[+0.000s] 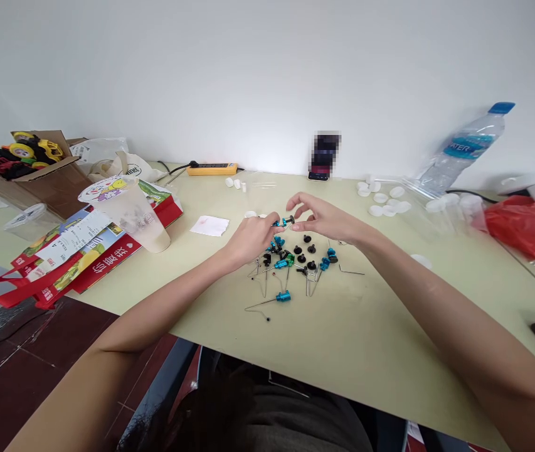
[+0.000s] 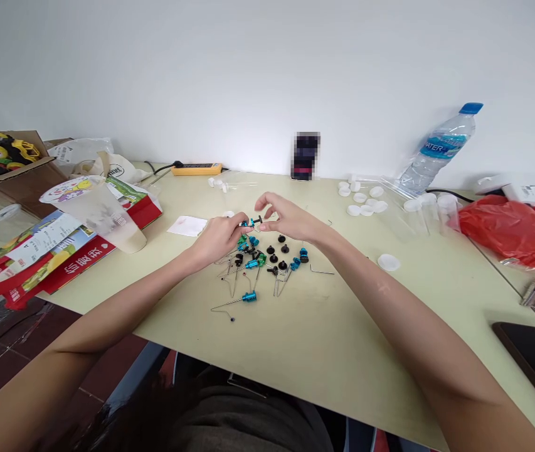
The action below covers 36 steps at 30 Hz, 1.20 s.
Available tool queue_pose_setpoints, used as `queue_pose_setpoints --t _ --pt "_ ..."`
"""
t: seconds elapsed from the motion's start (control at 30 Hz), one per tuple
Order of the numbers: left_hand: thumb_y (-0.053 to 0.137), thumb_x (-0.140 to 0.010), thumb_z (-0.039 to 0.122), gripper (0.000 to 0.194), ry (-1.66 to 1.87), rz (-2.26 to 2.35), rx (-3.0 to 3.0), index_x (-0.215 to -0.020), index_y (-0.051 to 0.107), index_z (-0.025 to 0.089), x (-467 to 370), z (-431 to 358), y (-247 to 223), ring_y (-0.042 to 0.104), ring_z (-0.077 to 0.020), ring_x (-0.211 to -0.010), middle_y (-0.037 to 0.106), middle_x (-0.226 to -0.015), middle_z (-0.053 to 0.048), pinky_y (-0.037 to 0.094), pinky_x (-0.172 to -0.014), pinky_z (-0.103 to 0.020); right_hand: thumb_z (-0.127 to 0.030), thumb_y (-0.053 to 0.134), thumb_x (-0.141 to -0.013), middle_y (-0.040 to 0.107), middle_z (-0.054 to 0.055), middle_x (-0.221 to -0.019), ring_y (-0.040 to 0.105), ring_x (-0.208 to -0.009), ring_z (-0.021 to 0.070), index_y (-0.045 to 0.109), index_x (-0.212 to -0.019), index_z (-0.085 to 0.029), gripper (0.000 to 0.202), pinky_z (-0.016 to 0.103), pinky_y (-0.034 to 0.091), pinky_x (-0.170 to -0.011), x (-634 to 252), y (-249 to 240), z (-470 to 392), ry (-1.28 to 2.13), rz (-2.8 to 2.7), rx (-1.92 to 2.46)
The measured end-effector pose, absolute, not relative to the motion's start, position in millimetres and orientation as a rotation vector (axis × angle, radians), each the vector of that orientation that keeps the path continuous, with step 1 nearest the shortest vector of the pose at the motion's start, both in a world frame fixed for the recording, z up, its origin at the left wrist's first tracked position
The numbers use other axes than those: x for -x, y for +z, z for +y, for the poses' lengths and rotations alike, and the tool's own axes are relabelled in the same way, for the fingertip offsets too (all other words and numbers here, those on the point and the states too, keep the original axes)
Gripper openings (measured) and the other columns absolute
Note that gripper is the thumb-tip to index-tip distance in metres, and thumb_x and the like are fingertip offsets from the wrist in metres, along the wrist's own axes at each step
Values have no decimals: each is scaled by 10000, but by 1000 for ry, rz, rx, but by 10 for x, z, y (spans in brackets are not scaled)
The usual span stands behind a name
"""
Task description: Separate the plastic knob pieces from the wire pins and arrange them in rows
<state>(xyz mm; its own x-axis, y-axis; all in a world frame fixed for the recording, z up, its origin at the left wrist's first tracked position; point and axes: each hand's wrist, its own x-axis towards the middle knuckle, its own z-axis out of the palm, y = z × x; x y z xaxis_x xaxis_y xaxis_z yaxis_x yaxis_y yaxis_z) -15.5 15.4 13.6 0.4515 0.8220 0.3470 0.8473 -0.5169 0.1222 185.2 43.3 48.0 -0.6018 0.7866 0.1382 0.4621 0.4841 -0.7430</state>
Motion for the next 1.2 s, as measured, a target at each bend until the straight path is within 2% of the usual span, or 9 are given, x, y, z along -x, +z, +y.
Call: queue_pose_setpoints --t 0.1,0.23,0.3,0.43,0.6,0.77,0.87,0.97,1.2 --pt "308 -967 348 260 -569 -1514 2634 -972 521 198 154 151 135 623 -229 -640 629 -670 -44 293 -534 -269 -464 681 -718 515 74 -1289 539 -1072 244 531 -1126 -249 484 340 484 -776 -1865 487 437 876 -2188 1140" --pt "320 -964 359 260 -555 -1512 2631 -967 524 198 152 149 134 627 -236 -655 633 -674 -47 306 -548 -273 -523 500 -841 652 91 -925 610 -856 226 598 -811 -180 358 360 471 -769 -1855 474 449 960 -2271 1205" --pt "319 -963 357 261 -556 -1535 2613 -976 526 199 154 149 136 628 -239 -659 630 -667 -46 312 -553 -275 -487 563 -812 619 86 -1072 587 -962 226 587 -936 -200 313 345 476 -790 -1864 475 445 945 -2271 1093" --pt "309 -964 345 262 -551 -1552 2616 -994 525 199 148 142 141 626 -238 -649 629 -664 -44 309 -544 -276 -452 707 -692 445 72 -1356 516 -1115 241 492 -1198 -269 579 341 486 -807 -1890 485 442 887 -2172 1127" --pt "317 -964 345 254 -535 -1517 2622 -977 522 196 142 142 133 627 -237 -654 640 -684 -49 294 -537 -274 -492 536 -822 636 92 -1036 585 -952 237 614 -887 -181 328 374 454 -828 -1860 484 441 969 -2260 1198" --pt "307 -964 341 260 -533 -1527 2611 -980 521 194 150 155 119 616 -229 -632 633 -682 -53 278 -528 -272 -454 727 -661 420 76 -1375 475 -1167 256 461 -1241 -285 660 362 474 -837 -1887 500 439 821 -2177 1112" --pt "313 -962 338 252 -526 -1508 2643 -970 520 194 142 149 117 612 -228 -637 630 -684 -50 280 -532 -274 -538 641 -726 615 102 -1081 593 -919 237 592 -998 -197 439 346 475 -733 -1874 470 454 939 -2175 1253" --pt "308 -961 345 260 -554 -1527 2648 -944 523 200 137 142 126 603 -224 -628 615 -665 -42 283 -536 -277 -547 545 -798 629 49 -740 584 -702 184 590 -789 -181 369 318 439 -657 -1832 425 469 1074 -2252 1148" --pt "285 -947 408 379 -696 -1654 2849 -703 487 201 214 250 108 526 -173 -607 540 -620 -10 314 -548 -265 -331 588 -779 601 -8 -733 550 -704 154 554 -881 -216 158 271 382 -640 -1794 325 508 734 -2362 1086"
